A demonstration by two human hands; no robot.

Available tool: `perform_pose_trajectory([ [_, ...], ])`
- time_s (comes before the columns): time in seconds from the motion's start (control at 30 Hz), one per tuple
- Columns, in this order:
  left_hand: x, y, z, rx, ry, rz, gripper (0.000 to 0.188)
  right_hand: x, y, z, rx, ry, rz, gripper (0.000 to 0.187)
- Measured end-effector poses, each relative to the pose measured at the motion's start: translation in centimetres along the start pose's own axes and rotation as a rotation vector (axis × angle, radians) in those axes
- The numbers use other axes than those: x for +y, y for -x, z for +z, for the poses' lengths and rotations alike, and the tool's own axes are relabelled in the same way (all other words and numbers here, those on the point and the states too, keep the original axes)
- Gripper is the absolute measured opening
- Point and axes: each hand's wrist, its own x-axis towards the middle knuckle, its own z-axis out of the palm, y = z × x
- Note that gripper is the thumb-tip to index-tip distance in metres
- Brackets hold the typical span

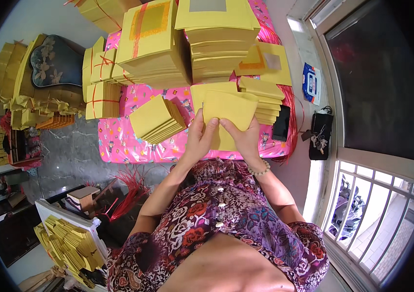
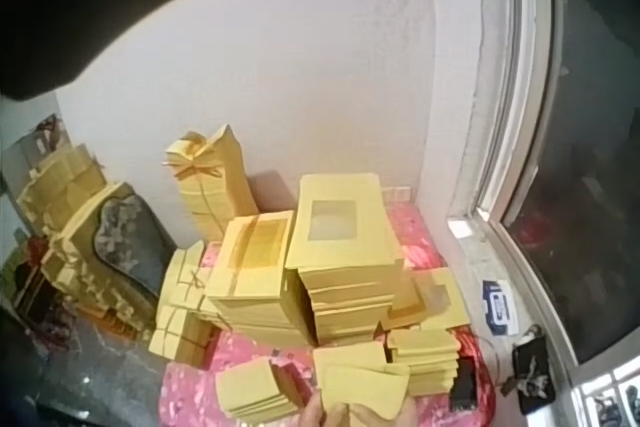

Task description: Sorting and stacking yellow joss paper onto organized piles on a table.

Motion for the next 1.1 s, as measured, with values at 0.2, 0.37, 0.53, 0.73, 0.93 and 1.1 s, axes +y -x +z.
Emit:
perform_pose_trajectory([
  [0.2,-0.7,-0.1,-0.3,0.012,0.002,0.023,0.025,0.1,-0.5,-1.1,-0.118,-0.008,0.038,0.040],
  [0.37,-6.5,-1.1,-2.5,-0.040,-0.027,0.054,0.019,5.5,-2.4,-3.3,-0.193,0.136,-0.057,0.036],
  [0.53,-10.9,0.1,-3.6,-0.048,-0.076,0.039,0.018,9.2,-2.6,-4.2,-0.276,0.305,-0.075,0.034],
  [0.73,-11.1,0.4,-3.8,0.008,-0.046,-0.021,0.019,9.0,-3.0,-3.8,-0.298,0.331,-0.029,0.035],
  [0.93,-7.2,-0.6,-2.6,0.046,-0.030,-0.012,0.021,6.7,-3.3,-3.8,-0.262,0.269,-0.057,0.036],
  [1.1,-3.9,-0.6,-1.9,0.022,0.025,-0.121,0.023,4.0,-2.8,-3.4,-0.187,0.192,0.081,0.031],
])
